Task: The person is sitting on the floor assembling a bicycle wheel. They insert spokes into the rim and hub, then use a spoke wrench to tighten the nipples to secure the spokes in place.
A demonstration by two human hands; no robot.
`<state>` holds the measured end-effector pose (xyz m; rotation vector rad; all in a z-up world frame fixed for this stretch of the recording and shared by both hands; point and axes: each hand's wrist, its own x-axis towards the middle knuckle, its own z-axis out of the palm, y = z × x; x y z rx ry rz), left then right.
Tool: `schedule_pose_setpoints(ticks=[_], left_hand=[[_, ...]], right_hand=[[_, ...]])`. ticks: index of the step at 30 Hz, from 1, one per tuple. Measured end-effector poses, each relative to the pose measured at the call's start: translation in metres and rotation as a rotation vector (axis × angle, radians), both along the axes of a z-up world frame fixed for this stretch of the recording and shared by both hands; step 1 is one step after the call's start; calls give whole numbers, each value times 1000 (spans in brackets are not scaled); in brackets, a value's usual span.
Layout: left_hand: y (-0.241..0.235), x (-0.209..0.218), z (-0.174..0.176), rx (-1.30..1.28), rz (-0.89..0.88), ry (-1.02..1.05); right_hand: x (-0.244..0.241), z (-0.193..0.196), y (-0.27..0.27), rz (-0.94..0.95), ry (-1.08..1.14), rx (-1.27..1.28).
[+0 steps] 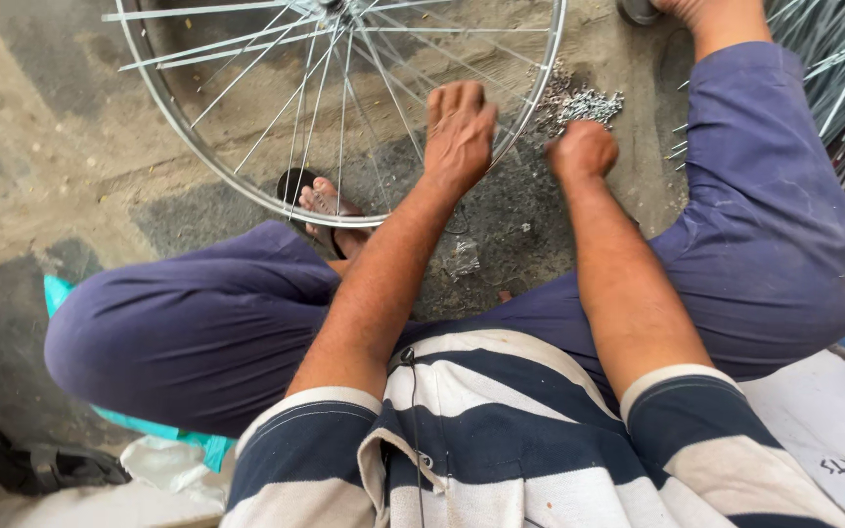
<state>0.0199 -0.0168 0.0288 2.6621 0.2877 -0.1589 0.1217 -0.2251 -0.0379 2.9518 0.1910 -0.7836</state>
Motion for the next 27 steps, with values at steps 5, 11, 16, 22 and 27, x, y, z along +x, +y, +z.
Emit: schedule_pose_setpoints(ticks=[5,11,16,22,27], left_hand=[[-8,-50,-6,-47,536,-155],[-23,-58,-20,-416,618,226],[-30,-47,-25,-545,667,345],[-36,-33,-50,-634,785,359],[-27,-38,-63,-765,676,316]], right_hand=[[15,8,-8,-517,65,554],[18,78,0,-906,512,1119],[-8,149,24,-848,538,1207],[-50,162,30,-750,582,1178],[-69,111,19,-701,590,1181]])
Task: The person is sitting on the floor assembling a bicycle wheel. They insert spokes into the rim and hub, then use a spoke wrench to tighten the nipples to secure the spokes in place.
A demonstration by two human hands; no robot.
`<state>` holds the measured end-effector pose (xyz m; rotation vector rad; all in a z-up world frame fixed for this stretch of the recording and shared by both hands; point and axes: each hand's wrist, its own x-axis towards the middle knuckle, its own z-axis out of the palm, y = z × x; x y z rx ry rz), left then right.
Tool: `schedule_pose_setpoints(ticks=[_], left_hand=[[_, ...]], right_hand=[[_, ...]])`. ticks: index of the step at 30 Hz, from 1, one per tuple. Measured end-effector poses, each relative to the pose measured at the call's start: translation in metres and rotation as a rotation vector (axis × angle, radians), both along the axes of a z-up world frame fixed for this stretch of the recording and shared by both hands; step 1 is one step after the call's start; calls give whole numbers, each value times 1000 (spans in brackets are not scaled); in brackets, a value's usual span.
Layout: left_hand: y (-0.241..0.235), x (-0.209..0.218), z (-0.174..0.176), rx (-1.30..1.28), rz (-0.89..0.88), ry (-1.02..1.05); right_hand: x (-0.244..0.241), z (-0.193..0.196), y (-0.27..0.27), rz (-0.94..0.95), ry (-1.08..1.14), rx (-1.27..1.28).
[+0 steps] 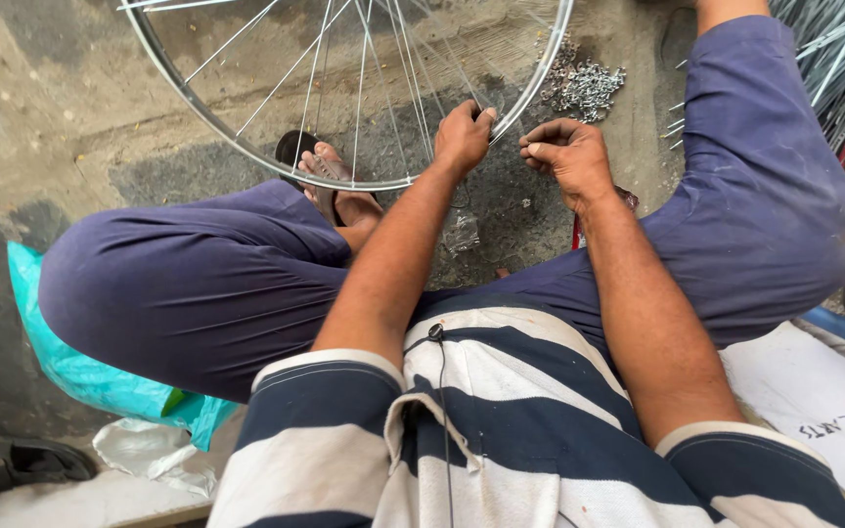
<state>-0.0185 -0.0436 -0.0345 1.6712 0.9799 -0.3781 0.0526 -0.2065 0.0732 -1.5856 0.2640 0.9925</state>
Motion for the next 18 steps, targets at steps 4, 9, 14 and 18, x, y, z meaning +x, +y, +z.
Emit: schedule_pose_setpoints(ticks=[4,9,14,18], left_hand=[[18,-4,16,-67,-46,-142],[18,2,31,-109,-30,-218],[19,8,40,-109,-3,-268],[20,10,49,-181,12,-215]], right_hand=[[-11,-21,1,84,-133,-106],[-21,-33,7,137,-331,-142],[-14,-51,16,32,-416,16],[-12,-53,18,54,-412,11]])
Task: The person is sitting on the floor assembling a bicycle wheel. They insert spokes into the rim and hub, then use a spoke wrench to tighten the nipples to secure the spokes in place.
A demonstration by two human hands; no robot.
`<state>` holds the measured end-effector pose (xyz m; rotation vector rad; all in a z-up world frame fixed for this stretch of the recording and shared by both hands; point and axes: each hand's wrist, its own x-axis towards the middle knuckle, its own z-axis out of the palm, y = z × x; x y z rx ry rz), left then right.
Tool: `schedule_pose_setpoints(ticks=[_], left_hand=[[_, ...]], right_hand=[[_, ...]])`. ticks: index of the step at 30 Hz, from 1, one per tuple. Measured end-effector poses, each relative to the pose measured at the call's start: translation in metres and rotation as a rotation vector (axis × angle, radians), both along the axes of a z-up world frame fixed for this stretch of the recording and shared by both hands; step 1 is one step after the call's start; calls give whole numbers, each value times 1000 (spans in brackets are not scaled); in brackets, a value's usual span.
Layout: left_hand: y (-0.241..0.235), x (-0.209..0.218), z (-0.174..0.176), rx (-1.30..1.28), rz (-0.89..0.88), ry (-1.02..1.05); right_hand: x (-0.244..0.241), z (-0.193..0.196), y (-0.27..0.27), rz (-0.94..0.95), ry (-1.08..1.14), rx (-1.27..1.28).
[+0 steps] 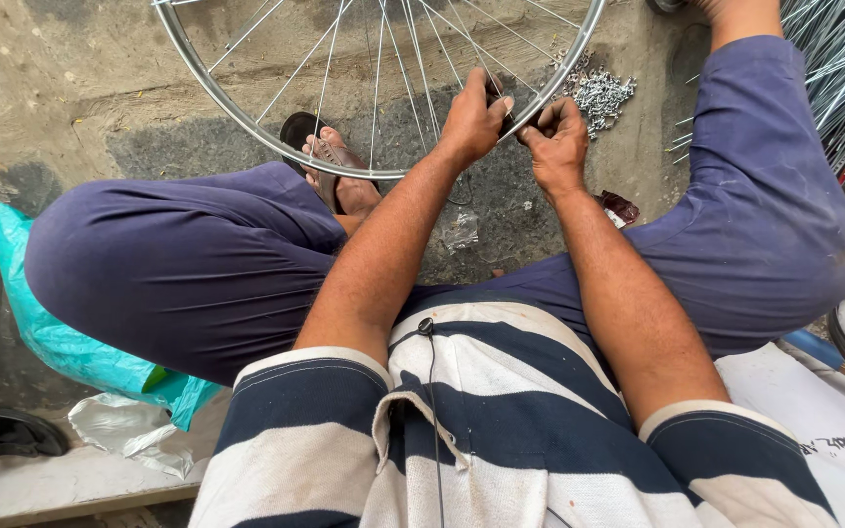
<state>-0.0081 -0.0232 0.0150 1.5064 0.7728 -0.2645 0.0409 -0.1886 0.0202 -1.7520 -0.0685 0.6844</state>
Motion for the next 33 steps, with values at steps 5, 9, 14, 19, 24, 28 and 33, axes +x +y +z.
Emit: schedule_pose_setpoints(ticks=[5,9,14,19,24,28,33], left_hand=[[0,3,4,10,-4,4],[0,1,3,12,10,-16],[-1,2,-1,26,6,-10],[0,4,5,-14,-8,22],[0,3,6,-42,15,40],[-1,2,3,-38,68,-119],[-4,-3,6,302,-76,-31]], right_hand=[[3,5,0,32,-21,14],[3,11,3,72,-28,-21],[-1,5,0,-1,-23,-51],[-1,1,0,-27,-24,-61],[-5,11,9,-116,53,-37],[-5,16,12,-182,359,97],[-9,-8,3,-125,315,156]])
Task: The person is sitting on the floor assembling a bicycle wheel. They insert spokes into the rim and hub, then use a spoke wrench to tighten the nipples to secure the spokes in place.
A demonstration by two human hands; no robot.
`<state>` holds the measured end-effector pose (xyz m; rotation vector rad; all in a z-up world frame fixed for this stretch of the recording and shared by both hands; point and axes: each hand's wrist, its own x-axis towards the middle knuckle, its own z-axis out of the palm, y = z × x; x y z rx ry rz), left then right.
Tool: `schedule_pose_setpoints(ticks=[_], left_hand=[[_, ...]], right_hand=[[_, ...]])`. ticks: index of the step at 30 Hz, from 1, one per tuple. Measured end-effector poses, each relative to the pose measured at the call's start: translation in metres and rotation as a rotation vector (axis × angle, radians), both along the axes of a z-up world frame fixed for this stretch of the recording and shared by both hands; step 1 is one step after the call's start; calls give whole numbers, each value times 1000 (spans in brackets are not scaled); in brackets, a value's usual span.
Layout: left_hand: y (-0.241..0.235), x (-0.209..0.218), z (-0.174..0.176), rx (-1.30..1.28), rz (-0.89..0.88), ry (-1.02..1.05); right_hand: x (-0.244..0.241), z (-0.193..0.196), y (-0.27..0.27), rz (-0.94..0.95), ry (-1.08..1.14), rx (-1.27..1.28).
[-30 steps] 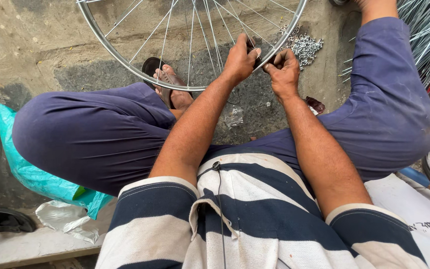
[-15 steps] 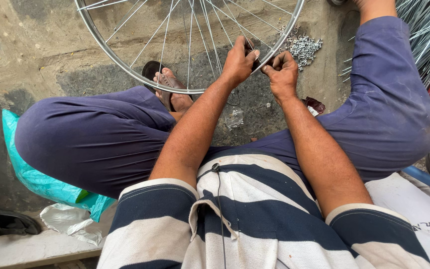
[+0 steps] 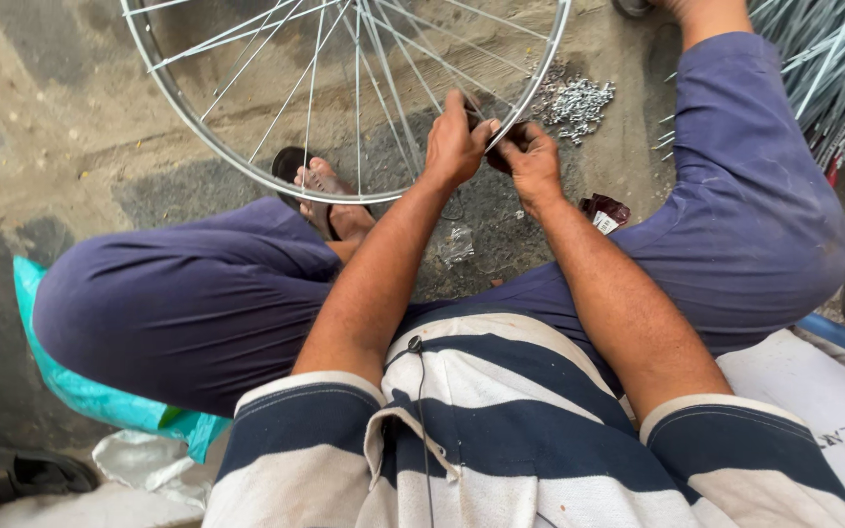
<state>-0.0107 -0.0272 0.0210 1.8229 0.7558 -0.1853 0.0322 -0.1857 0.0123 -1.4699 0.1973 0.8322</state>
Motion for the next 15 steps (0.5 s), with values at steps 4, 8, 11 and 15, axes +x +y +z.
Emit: schedule_pose_setpoints(ticks=[4,8,11,15], left_hand=[[-4,-2,-5,-151,84,-160],[1,-4,-6,-139,51,-183],[0,-4,2,-78,44,-90],[6,-5,4,-367,74,-209]], right_hand=[[2,-10,-5,12,1,-3],[10,-12,-6,98,-68,-27],[27,-15,-11,221,-50,-165],[79,-27,-33,239,-254,-761]])
